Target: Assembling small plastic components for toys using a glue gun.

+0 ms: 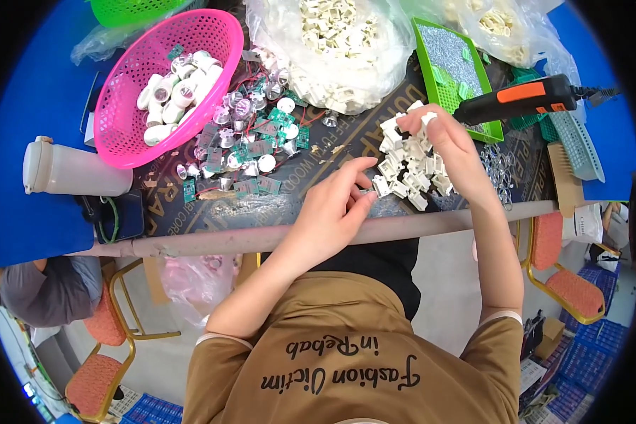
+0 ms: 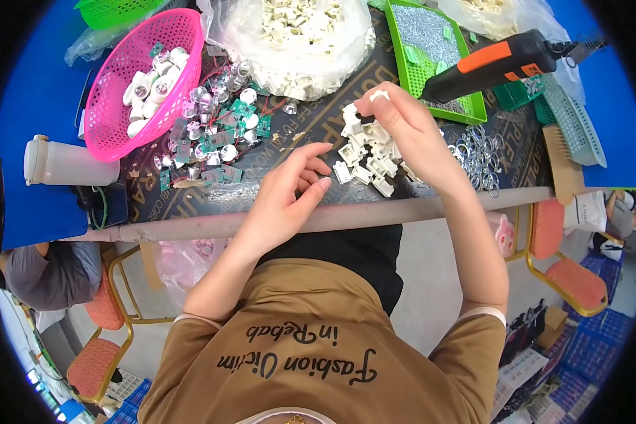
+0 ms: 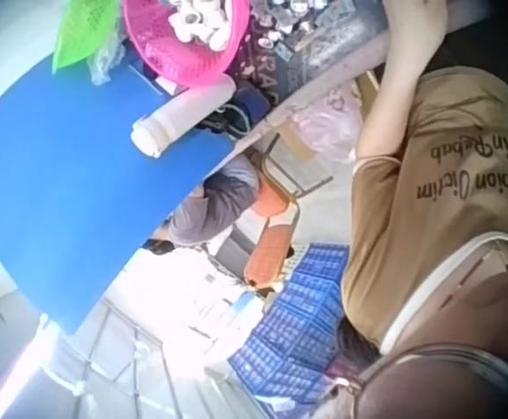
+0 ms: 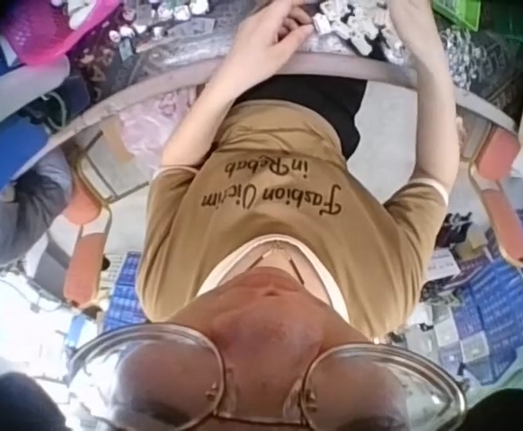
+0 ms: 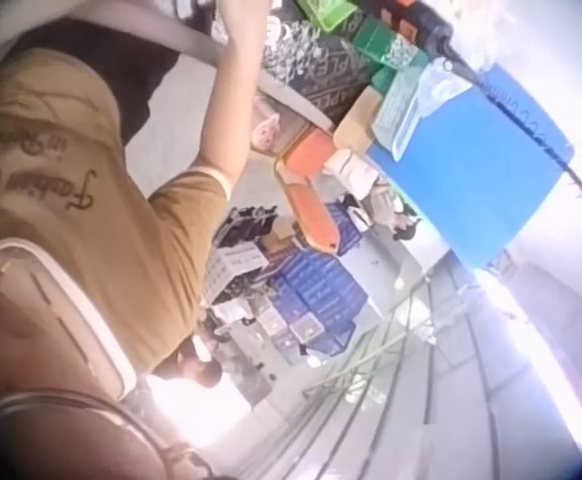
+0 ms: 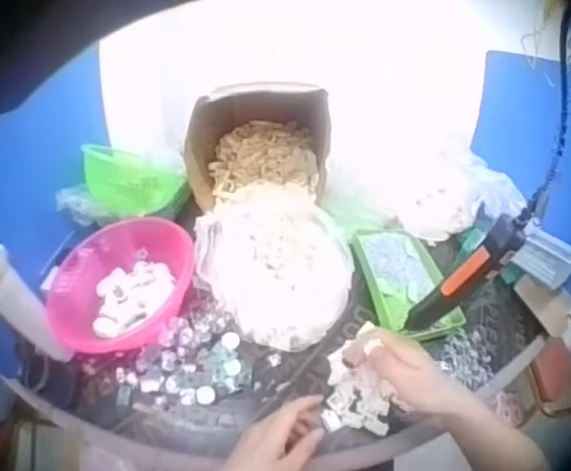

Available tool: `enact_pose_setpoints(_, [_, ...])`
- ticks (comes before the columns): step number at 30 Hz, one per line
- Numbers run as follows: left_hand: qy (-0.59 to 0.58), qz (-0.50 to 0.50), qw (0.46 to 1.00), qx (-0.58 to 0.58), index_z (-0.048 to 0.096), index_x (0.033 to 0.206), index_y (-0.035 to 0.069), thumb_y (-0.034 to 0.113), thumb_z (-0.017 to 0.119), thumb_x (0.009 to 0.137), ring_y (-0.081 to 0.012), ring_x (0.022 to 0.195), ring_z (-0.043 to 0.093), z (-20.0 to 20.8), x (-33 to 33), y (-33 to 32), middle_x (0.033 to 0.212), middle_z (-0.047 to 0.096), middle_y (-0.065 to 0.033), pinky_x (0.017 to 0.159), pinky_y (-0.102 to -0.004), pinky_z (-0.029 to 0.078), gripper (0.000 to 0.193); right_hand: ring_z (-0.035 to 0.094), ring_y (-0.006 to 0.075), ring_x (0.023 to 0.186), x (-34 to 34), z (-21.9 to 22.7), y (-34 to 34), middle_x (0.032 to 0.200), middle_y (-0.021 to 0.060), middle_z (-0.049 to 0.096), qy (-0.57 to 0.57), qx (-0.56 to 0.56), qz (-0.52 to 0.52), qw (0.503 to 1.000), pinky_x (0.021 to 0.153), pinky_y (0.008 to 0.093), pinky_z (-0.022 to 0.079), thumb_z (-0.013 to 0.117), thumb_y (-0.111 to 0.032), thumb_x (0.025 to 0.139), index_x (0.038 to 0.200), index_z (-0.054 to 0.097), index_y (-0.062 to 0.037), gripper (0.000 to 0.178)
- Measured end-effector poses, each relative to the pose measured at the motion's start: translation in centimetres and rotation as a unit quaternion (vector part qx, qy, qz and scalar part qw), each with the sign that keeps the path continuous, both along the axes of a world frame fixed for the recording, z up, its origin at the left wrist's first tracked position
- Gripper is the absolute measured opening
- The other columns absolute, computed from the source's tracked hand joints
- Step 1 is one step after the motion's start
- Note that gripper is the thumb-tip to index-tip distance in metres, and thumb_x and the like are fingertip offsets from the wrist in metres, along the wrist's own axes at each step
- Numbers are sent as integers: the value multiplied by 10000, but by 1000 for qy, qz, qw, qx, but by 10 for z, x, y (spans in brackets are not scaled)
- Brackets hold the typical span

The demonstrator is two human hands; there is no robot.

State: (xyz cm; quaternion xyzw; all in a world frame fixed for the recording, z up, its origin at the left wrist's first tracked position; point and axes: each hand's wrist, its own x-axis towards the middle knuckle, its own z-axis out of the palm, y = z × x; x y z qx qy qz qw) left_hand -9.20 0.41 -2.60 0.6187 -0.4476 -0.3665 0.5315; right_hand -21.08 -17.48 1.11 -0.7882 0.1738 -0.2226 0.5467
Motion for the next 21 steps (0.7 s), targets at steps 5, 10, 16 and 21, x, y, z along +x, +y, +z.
enact_pose_setpoints(5, [-14, -3, 1000, -6, 465, 1238, 37, 43, 577, 856, -108, 716, 557, 1, -3, 3, 921, 582, -78, 645, -239, 470, 398, 394, 40, 707, 18, 36, 7, 788, -40, 469, -64, -43, -70, 995, 639, 187, 333, 458, -242, 967, 928, 550, -55, 212])
enact_pose_setpoints(10, [3, -13, 1000, -2, 464, 1244, 31, 30, 571, 858, -106, 739, 549, -1, -5, -1, 947, 574, -81, 643, -236, 471, 401, 544, 136, 890, 88, 71, -13, 1007, 47, 579, -104, -446, -86, 885, 814, 277, 424, 536, -177, 902, 1104, 543, -34, 248])
enact_pose_setpoints(16, [-117, 44, 992, -31, 436, 1245, 19, 38, 582, 827, -229, 798, 588, -1, -4, -5, 1140, 479, -159, 677, -334, 504, 444, 563, 197, 1027, 31, 81, -1, 1096, 87, 586, -28, -363, -45, 930, 889, 325, 428, 592, -76, 824, 1083, 572, -29, 264])
enact_pose_setpoints(21, [-399, 140, 904, -53, 411, 1238, -38, -1, 572, 794, -367, 945, 524, 4, 4, -32, 1166, 466, -226, 831, -418, 447, 474, 558, 311, 882, -41, 9, 44, 940, 118, 594, 45, -330, -58, 941, 749, 362, 461, 617, 6, 765, 966, 601, -41, 207])
